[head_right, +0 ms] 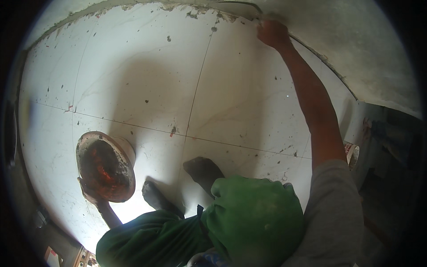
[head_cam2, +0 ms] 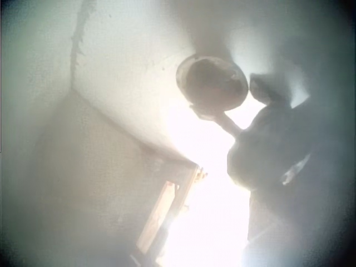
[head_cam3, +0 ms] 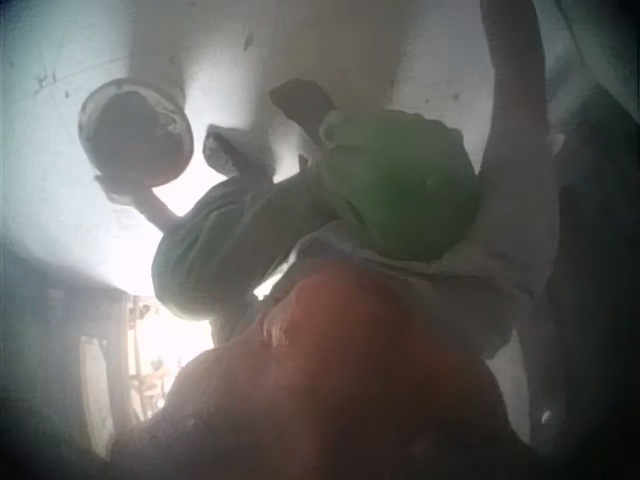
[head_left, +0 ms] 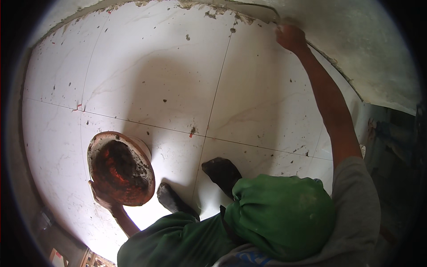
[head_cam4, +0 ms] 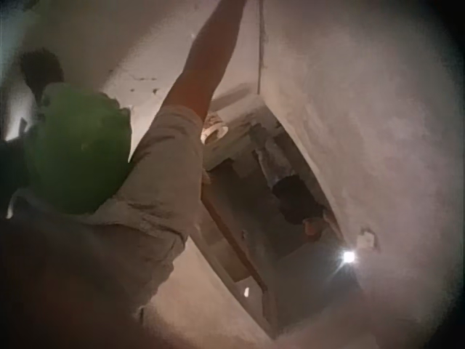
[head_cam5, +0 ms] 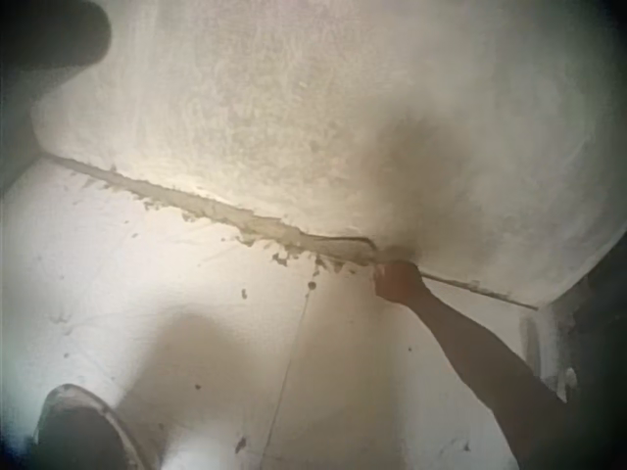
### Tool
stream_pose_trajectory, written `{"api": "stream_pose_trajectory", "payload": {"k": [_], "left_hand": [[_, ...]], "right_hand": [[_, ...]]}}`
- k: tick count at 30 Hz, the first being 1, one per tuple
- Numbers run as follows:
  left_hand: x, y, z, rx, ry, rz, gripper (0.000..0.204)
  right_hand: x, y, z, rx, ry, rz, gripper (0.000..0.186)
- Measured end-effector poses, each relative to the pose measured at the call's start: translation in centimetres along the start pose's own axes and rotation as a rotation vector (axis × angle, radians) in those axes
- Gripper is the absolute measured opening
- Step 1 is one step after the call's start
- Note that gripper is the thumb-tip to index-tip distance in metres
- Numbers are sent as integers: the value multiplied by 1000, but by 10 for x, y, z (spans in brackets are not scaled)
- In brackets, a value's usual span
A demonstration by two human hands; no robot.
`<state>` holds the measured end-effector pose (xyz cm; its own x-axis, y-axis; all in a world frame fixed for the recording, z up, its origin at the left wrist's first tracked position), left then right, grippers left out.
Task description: The person applies mortar to the joint between the floor tiles and the wall using a trowel. They scoop mortar from a bucket and smooth it along the edge of the wall.
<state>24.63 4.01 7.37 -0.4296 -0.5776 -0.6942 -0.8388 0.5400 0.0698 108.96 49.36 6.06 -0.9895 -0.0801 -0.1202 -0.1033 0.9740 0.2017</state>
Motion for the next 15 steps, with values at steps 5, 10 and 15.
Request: {"api": "stream_pose_trajectory", "payload": {"k": [5, 10, 15], "left_hand": [[3, -1, -4, 1, -82, -161, 48], [23, 16, -18, -17, 189, 322, 46], [-10, -2, -3, -79, 585, 589, 53]], "right_hand": [[38, 35, -17, -39, 38, -20, 39], [70, 34, -27, -205, 109, -10, 40], [102, 66, 8, 13, 51, -42, 45]]}}
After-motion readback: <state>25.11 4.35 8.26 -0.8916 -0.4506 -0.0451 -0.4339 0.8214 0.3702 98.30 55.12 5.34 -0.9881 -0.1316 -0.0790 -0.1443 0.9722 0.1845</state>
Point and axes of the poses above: each hand's wrist, its own y-axis towards the middle knuckle, its own z-axis out of the palm, x = y × z, the point moved 9 cm from there along y, towards the middle knuckle, and after that the axes turned 8 degrees about -x, right-handed, at the moved point
